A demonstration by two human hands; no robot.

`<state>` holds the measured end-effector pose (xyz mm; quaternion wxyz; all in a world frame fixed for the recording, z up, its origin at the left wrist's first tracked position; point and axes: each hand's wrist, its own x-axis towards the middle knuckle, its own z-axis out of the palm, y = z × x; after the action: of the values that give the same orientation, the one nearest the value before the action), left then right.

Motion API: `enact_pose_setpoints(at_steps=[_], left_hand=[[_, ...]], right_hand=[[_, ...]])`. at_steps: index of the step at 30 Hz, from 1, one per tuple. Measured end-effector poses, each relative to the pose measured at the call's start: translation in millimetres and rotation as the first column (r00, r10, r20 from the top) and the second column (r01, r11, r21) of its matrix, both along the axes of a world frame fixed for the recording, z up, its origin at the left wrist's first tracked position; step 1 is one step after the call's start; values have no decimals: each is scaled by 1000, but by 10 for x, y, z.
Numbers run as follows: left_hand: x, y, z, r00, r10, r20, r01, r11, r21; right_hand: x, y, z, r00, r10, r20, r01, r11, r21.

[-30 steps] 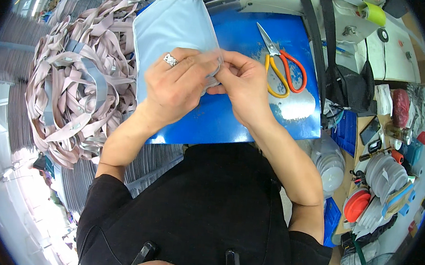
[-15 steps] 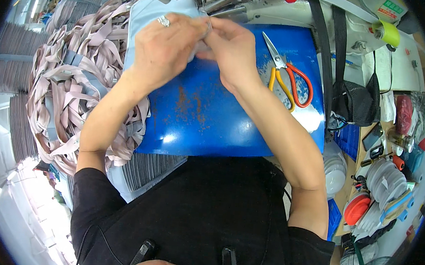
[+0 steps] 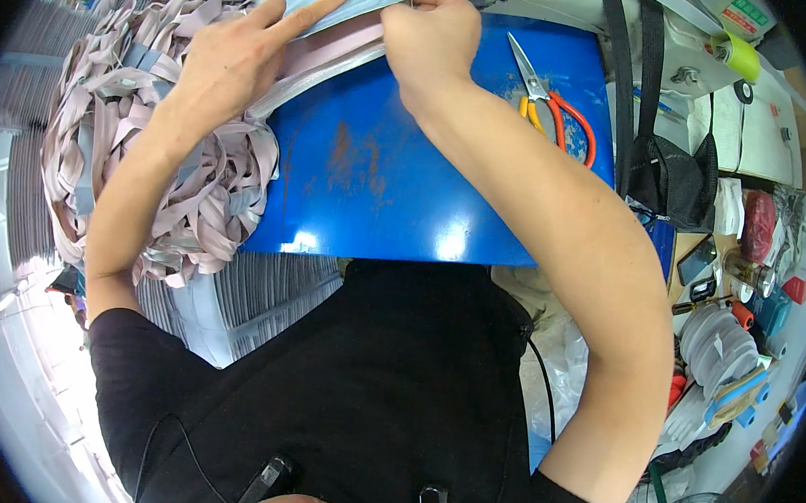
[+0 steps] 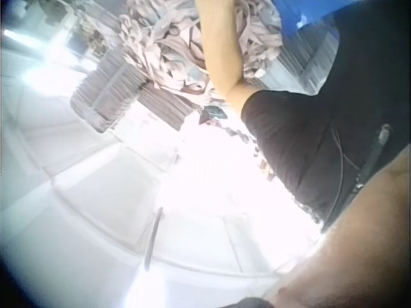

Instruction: The person aligns the edges of a light blue fabric mask and a pink elastic strap on a blue table. They feed the materials into a sewing machine to stitch the strap to the mask. After sewing, they use scissors to cut the thread and place the finished mask aside before repeating the process with another mask.

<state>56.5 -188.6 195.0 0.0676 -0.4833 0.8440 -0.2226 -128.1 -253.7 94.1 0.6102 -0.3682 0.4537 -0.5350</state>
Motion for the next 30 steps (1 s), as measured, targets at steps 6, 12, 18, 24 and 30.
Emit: enact_pose_setpoints(at_steps=[6, 12, 18, 24, 30], left_hand=[[-291, -140, 681, 952, -151, 267, 92, 971, 220], [-369, -228, 827, 946, -181, 268, 78, 932, 353], [-451, -292, 857, 936, -232, 265, 126, 923, 363], [-534, -297, 749, 953, -177, 246, 109, 957, 268], [-762, -142, 491, 992, -58, 109, 35, 979, 198]], right_hand=[[-236, 74, 46, 987, 152, -53, -154, 987, -32], [-440, 123, 85, 955, 297, 16, -297, 952, 75], [-279, 10, -26, 965, 182, 191, -199, 977, 77], [-199, -74, -66, 949, 184, 255, -216, 971, 102], [-208, -103, -139, 933, 164, 320, -203, 975, 91]])
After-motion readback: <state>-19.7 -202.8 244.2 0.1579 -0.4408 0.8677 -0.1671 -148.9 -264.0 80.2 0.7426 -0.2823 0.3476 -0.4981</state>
